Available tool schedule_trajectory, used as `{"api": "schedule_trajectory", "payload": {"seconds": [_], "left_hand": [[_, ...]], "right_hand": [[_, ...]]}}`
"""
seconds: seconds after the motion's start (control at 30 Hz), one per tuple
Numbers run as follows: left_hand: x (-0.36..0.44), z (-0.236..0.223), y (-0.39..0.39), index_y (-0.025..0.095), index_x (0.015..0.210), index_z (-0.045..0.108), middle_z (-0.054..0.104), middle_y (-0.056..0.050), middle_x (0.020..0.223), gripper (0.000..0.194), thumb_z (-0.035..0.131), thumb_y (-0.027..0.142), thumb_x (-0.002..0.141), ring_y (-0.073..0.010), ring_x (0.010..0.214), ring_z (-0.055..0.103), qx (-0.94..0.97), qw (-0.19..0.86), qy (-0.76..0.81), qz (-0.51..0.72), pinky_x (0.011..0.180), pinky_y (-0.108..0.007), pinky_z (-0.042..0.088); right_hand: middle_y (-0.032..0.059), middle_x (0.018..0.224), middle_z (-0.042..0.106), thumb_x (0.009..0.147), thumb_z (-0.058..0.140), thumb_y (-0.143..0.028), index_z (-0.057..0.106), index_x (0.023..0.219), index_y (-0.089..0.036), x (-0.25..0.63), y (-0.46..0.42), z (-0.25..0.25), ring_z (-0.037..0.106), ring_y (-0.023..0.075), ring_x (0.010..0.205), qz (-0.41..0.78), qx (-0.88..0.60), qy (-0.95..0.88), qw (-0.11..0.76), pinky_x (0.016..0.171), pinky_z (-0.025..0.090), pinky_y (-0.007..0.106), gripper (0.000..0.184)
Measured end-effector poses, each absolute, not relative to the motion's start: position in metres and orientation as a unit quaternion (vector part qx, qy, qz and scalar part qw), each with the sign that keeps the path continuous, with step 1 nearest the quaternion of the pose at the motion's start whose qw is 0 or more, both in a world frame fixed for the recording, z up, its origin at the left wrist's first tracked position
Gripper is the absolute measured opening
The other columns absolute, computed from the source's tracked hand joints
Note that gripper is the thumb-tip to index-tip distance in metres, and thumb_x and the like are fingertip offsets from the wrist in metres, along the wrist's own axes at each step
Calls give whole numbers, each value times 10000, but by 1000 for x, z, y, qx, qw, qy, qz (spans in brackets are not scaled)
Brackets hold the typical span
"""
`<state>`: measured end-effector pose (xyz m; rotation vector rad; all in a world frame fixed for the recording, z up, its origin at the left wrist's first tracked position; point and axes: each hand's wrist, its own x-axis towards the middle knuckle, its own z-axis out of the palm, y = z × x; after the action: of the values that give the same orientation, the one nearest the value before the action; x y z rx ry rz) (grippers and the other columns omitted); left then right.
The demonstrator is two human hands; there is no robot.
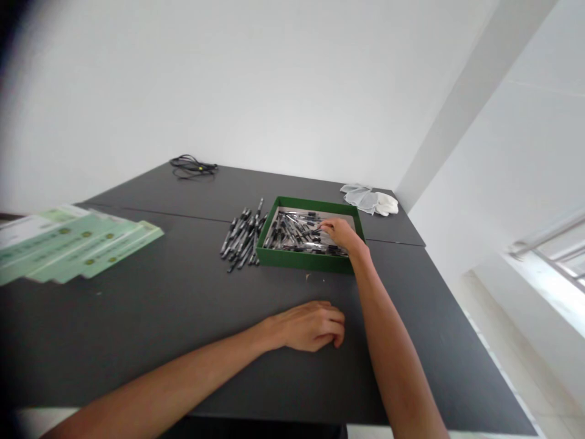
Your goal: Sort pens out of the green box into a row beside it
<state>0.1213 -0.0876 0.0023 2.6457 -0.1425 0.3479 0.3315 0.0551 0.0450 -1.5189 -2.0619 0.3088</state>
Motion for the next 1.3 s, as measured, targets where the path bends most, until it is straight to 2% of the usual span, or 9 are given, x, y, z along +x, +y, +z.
{"api": "schedule_trajectory", "payload": {"seconds": [0.17,0.43,0.6,0.73,0.83,0.93,1.07,1.17,1.3], "left_hand": [[121,3,-88,235,929,684,699,-8,993,195,577,72,933,-164,922,666,963,230,-51,128,918,-308,471],[121,2,-88,232,918,688,693,-5,976,193,587,68,919,-167,907,659,964,222,-53,139,906,-309,471],[121,1,-87,231,916,690,689,-6,974,193,587,68,921,-160,894,659,961,226,-61,149,900,-304,475],[121,2,-88,231,912,691,693,-7,968,193,591,66,922,-161,895,661,962,227,-55,144,900,-309,480],[121,3,-89,233,914,694,699,-7,975,203,587,60,923,-162,915,664,963,227,-46,137,918,-311,478],[121,4,-90,233,913,695,702,-9,975,200,584,68,929,-167,916,664,964,229,-42,129,922,-312,477],[121,4,-89,233,927,692,700,-11,987,188,574,89,950,-172,929,665,964,229,-42,127,921,-312,470],[121,2,-88,232,935,691,695,-10,988,189,574,83,946,-168,921,664,964,225,-48,134,919,-312,469],[121,0,-88,237,933,692,694,-7,987,188,588,80,936,-165,915,662,964,223,-49,138,908,-311,473]], "right_hand": [[82,1012,811,947,572,-199,782,1185,-159,334,58,41,718,210,888,100,-615,-744,241,887,530,308,320],[147,1357,717,985,491,-150,688,1368,-125,340,59,36,662,268,1273,74,-707,-696,103,1117,448,329,431],[225,1379,685,944,555,-130,667,1382,-55,340,60,32,657,315,1288,93,-717,-687,75,1111,464,354,458],[206,1412,670,960,527,-123,670,1385,-74,339,62,35,631,289,1327,96,-708,-696,76,1136,435,340,451],[159,1318,736,967,515,-122,724,1321,-119,339,62,36,688,248,1234,108,-696,-706,79,1070,479,301,411],[96,1104,813,959,513,-110,783,1224,-161,339,59,36,754,210,1013,130,-683,-715,73,917,536,256,382],[60,983,818,947,527,-115,810,1147,-177,338,58,37,743,182,877,144,-668,-728,55,821,531,228,352],[94,1110,799,952,529,-134,792,1184,-166,339,61,37,733,209,992,116,-671,-730,66,917,520,259,352],[187,1369,688,952,553,-182,684,1361,-111,343,64,35,602,299,1326,29,-696,-707,123,1132,426,360,435]]}}
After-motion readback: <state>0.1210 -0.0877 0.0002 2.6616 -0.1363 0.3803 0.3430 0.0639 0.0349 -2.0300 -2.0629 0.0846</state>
